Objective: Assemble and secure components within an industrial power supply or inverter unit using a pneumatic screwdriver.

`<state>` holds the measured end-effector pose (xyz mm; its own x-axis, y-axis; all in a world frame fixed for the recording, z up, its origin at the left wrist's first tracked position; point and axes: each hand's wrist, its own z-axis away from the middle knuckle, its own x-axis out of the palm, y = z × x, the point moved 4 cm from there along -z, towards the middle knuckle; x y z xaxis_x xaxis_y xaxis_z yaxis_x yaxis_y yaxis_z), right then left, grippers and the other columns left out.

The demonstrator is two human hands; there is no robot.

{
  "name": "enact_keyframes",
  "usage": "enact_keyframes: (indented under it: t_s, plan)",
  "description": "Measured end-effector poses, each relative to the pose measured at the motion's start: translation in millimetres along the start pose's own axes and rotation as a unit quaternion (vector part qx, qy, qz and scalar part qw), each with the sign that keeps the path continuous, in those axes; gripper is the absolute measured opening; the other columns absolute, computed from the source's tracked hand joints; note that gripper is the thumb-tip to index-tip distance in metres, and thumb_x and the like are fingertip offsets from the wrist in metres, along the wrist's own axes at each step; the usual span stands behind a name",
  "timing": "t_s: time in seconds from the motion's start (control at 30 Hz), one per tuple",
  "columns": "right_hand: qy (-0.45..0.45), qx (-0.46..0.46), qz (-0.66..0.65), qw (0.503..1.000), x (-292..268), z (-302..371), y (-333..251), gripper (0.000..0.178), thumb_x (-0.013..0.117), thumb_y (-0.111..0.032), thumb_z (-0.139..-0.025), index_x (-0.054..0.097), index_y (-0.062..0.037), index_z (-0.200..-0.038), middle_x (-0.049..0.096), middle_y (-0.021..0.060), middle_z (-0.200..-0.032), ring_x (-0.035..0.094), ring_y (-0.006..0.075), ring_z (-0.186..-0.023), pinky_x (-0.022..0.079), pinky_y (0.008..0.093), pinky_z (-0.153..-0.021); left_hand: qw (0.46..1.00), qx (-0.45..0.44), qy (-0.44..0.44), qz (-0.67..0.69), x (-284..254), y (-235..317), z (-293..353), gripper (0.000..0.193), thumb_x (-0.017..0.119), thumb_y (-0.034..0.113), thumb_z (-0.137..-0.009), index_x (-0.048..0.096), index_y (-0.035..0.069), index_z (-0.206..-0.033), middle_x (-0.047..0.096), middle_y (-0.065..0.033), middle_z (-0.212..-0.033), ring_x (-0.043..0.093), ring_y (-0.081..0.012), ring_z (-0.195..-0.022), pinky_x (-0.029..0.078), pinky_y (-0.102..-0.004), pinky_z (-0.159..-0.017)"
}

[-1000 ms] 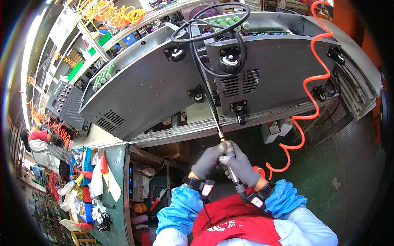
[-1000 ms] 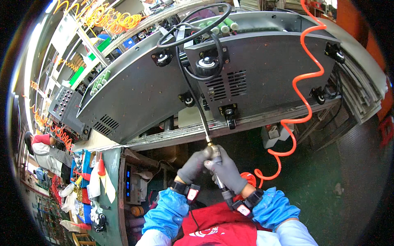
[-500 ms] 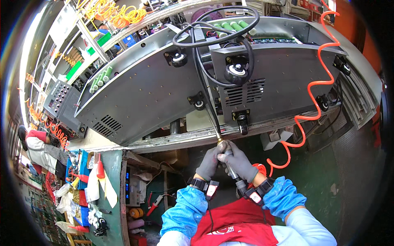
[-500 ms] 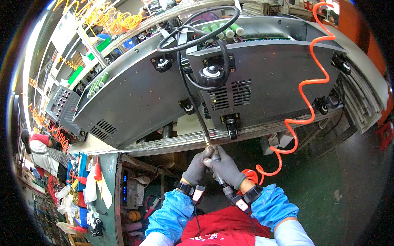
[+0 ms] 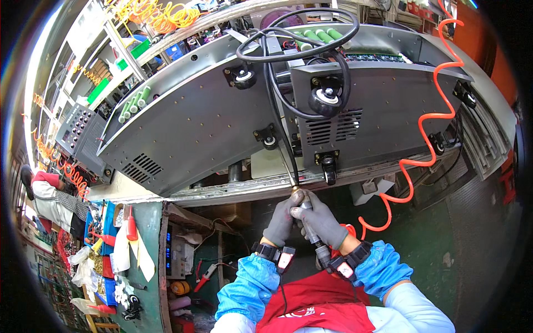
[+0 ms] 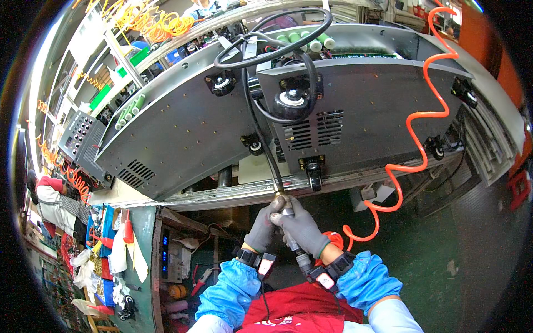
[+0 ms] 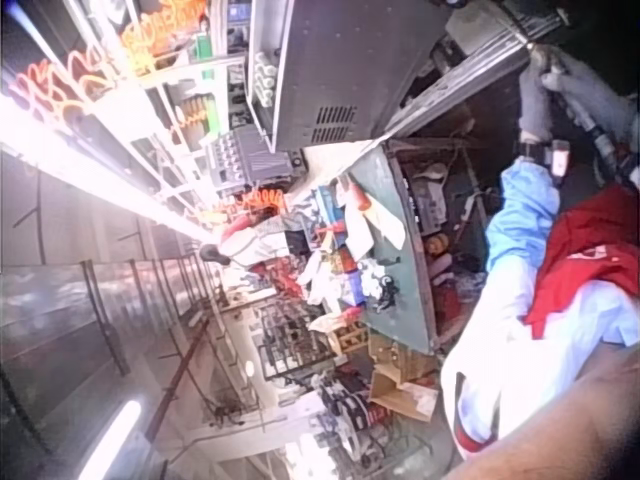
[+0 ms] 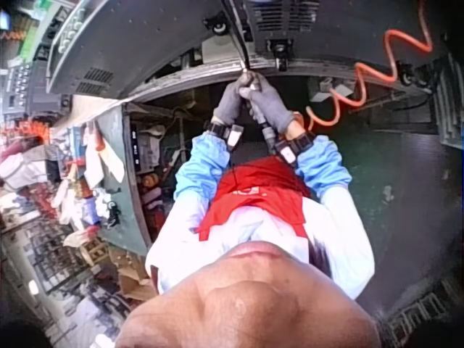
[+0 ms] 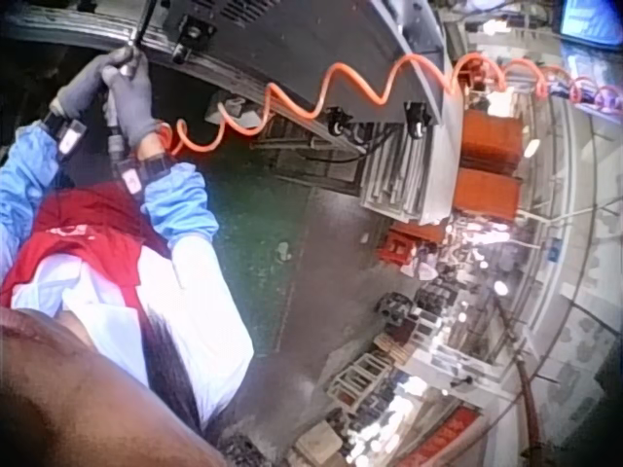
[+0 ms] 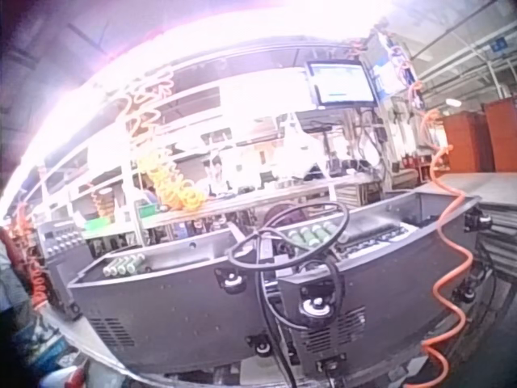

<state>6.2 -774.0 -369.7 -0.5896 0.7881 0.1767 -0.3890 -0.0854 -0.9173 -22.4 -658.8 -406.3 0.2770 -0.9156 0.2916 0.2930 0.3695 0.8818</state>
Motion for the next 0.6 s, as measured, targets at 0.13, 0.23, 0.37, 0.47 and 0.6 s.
enact_keyframes:
  t_s: [0.13, 0.23, 0.37, 0.47, 0.6]
  plan:
    - [-0.003, 0.005, 0.000, 1.000, 0, 0, -1, 0.061, 0.065, -0.024, -0.088, 0.038, -0.0154, -0.143, 0.055, 0.0025, -0.076, 0.054, 0.0117, -0.051, 0.046, 0.0272, -0.043, 1.000, -0.001, -0.006, 0.027, 1, -1, -2, 0.046, 0.056, 0.054, -0.093, 0.065, 0.009, -0.088, 0.061, 0.0007, -0.071, 0.055, -0.0087, -0.058, 0.038, -0.0238, -0.051]
    - [0.002, -0.021, -0.014, 1.000, -3, -3, 1, 0.060, 0.067, -0.028, -0.087, 0.040, -0.0128, -0.138, 0.054, 0.0035, -0.074, 0.054, 0.0137, -0.051, 0.046, 0.0288, -0.044, 0.999, 0.007, -0.013, 0.028, 3, 1, -4, 0.045, 0.055, 0.053, -0.094, 0.065, 0.009, -0.087, 0.061, 0.0003, -0.070, 0.054, -0.0092, -0.056, 0.038, -0.0239, -0.050]
    - [-0.018, 0.012, -0.035, 0.999, -3, -1, -5, 0.059, 0.067, -0.027, -0.088, 0.040, -0.0129, -0.138, 0.055, 0.0035, -0.075, 0.054, 0.0134, -0.051, 0.046, 0.0289, -0.044, 0.999, 0.016, 0.011, 0.030, 6, 2, -4, 0.045, 0.056, 0.052, -0.095, 0.065, 0.009, -0.086, 0.061, -0.0005, -0.069, 0.053, -0.0095, -0.055, 0.037, -0.0238, -0.049]
    - [-0.021, 0.010, -0.044, 0.999, -2, -1, -2, 0.058, 0.067, -0.026, -0.089, 0.041, -0.0132, -0.138, 0.055, 0.0036, -0.076, 0.055, 0.0132, -0.051, 0.046, 0.0287, -0.044, 0.999, 0.006, -0.005, 0.039, 4, -1, -5, 0.044, 0.057, 0.051, -0.095, 0.065, 0.008, -0.085, 0.061, -0.0007, -0.071, 0.053, -0.0090, -0.055, 0.037, -0.0240, -0.049]
    - [-0.013, -0.005, -0.043, 0.999, -5, -6, 7, 0.057, 0.067, -0.024, -0.089, 0.041, -0.0135, -0.139, 0.055, 0.0036, -0.077, 0.055, 0.0130, -0.052, 0.046, 0.0285, -0.044, 0.999, 0.003, 0.003, 0.052, 2, -6, -9, 0.045, 0.057, 0.051, -0.094, 0.065, 0.008, -0.085, 0.061, -0.0004, -0.071, 0.052, -0.0087, -0.055, 0.037, -0.0242, -0.048]
